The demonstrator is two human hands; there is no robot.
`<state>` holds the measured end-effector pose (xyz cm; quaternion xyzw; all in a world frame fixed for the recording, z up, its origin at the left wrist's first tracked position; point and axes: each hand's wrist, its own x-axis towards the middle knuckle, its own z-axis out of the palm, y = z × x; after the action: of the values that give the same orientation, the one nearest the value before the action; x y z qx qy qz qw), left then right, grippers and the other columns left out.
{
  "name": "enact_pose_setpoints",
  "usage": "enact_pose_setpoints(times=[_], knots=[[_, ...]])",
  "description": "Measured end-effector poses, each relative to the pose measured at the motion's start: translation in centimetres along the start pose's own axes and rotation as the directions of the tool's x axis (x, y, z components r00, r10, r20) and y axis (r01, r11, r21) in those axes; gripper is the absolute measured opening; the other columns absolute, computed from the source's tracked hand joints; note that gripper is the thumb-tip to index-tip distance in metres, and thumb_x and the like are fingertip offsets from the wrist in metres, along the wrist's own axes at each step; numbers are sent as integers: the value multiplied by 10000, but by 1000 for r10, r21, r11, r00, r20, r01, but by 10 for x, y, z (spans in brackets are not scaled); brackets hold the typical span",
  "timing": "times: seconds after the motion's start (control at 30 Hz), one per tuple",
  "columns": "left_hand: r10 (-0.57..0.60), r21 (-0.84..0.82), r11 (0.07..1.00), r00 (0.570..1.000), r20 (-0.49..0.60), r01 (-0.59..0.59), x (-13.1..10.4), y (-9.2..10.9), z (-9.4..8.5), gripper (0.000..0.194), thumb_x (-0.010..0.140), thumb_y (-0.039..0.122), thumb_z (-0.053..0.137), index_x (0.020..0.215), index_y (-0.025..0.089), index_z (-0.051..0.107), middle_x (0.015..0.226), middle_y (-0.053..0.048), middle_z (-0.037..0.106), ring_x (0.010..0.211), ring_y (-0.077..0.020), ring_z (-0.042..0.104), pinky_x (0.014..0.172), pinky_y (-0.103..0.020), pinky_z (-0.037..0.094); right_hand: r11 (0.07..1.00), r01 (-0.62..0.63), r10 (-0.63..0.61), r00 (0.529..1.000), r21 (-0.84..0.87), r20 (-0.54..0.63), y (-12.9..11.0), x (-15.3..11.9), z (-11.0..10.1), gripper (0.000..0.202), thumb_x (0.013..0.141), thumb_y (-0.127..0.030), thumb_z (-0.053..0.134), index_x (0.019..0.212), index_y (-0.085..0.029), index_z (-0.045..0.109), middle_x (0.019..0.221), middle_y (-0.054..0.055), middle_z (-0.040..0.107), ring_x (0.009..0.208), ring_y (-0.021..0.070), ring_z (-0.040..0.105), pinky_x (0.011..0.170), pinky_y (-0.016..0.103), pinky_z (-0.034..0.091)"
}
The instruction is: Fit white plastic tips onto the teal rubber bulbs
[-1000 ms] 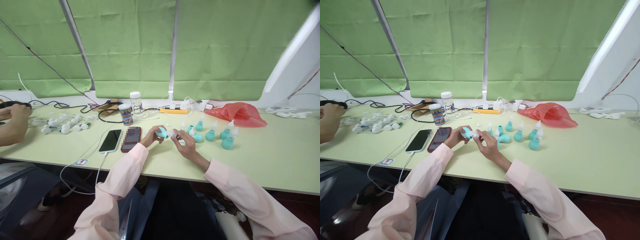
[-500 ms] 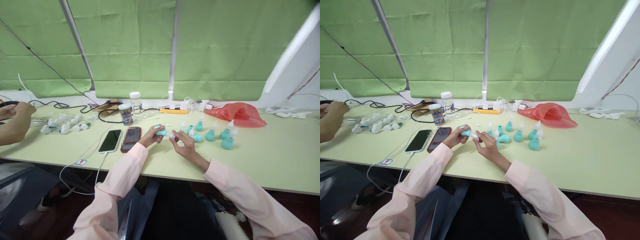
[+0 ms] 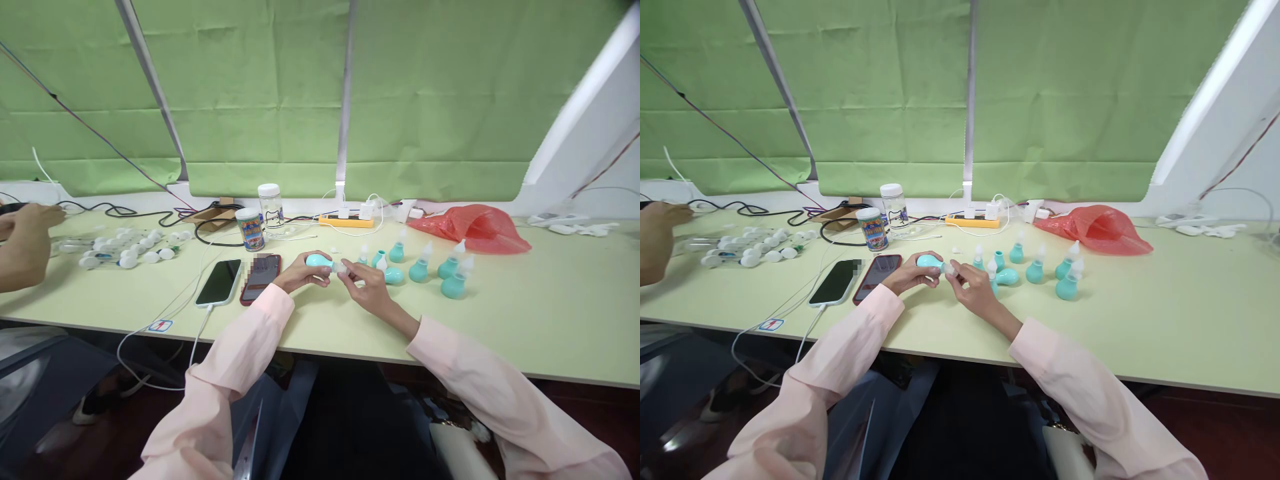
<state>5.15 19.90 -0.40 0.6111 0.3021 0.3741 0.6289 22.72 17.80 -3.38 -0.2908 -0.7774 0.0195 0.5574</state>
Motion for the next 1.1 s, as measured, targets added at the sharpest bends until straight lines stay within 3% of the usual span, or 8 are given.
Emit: enact_pose_setpoints(times=[0.1, 0.2, 0.33, 0.53, 0.67, 0.8, 0.87, 1.1], knots=[[11, -41, 999, 1000, 10, -10, 1, -3, 3, 453, 532, 233, 704, 901, 113, 470, 666, -10, 570, 564, -110, 569, 555, -254, 492, 936, -267, 273, 962, 230, 9, -3, 3, 0, 289, 727, -345, 530, 925, -147, 602, 604, 22, 584, 459, 108, 536, 447, 258, 484], [42, -103, 994, 999, 7, -41, 2, -6, 7, 428, 540, 215, 699, 889, 111, 473, 664, -9, 571, 591, -118, 578, 565, -248, 489, 773, -453, 455, 884, 443, 109, -4, 5, -1, 352, 692, -384, 561, 923, -121, 598, 575, 10, 579, 439, 113, 545, 463, 285, 503], [66, -175, 982, 998, -4, -66, 5, -11, 10, 451, 532, 209, 708, 902, 110, 469, 653, -9, 570, 613, -137, 590, 572, -245, 486, 623, -530, 550, 820, 575, 159, -9, 8, -3, 397, 653, -412, 590, 915, -114, 597, 561, 8, 588, 442, 123, 556, 472, 312, 515], [76, -216, 973, 997, -14, -77, 9, -17, 12, 475, 528, 202, 714, 923, 115, 466, 673, -17, 579, 612, -136, 588, 574, -251, 482, 579, -530, 608, 787, 619, 105, -14, 6, 1, 381, 650, -426, 588, 878, -120, 597, 556, 6, 585, 442, 122, 550, 461, 315, 525], [71, -222, 972, 997, -18, -73, 9, -18, 13, 455, 531, 193, 711, 912, 118, 475, 681, -15, 584, 616, -129, 586, 599, -255, 476, 707, -444, 529, 848, 551, 5, -12, 0, 5, 353, 699, -405, 546, 920, -133, 584, 565, 4, 579, 451, 118, 544, 472, 310, 525], [67, -245, 967, 998, -9, -67, 7, -18, 14, 437, 521, 167, 711, 886, 121, 475, 700, -14, 585, 606, -123, 584, 614, -262, 470, 913, -266, 317, 940, 309, -129, -9, -5, 6, 284, 742, -334, 512, 948, -154, 584, 645, 30, 601, 504, 126, 566, 500, 295, 525], [62, -246, 967, 998, 0, -60, 7, -19, 14, 420, 517, 157, 711, 863, 121, 476, 702, -13, 583, 606, -123, 583, 622, -269, 467, 974, -160, 189, 966, 163, -178, -6, -7, 6, 263, 748, -304, 506, 963, -171, 579, 702, 45, 615, 548, 137, 581, 510, 290, 525], [64, -278, 959, 997, 38, -51, 5, -18, 14, 395, 511, 158, 715, 829, 127, 483, 717, -18, 576, 622, -129, 568, 610, -289, 456, 983, 120, -136, 984, -138, -117, -1, -9, 3, 234, 759, -212, 498, 988, -198, 541, 749, 52, 631, 566, 134, 571, 525, 266, 498]])
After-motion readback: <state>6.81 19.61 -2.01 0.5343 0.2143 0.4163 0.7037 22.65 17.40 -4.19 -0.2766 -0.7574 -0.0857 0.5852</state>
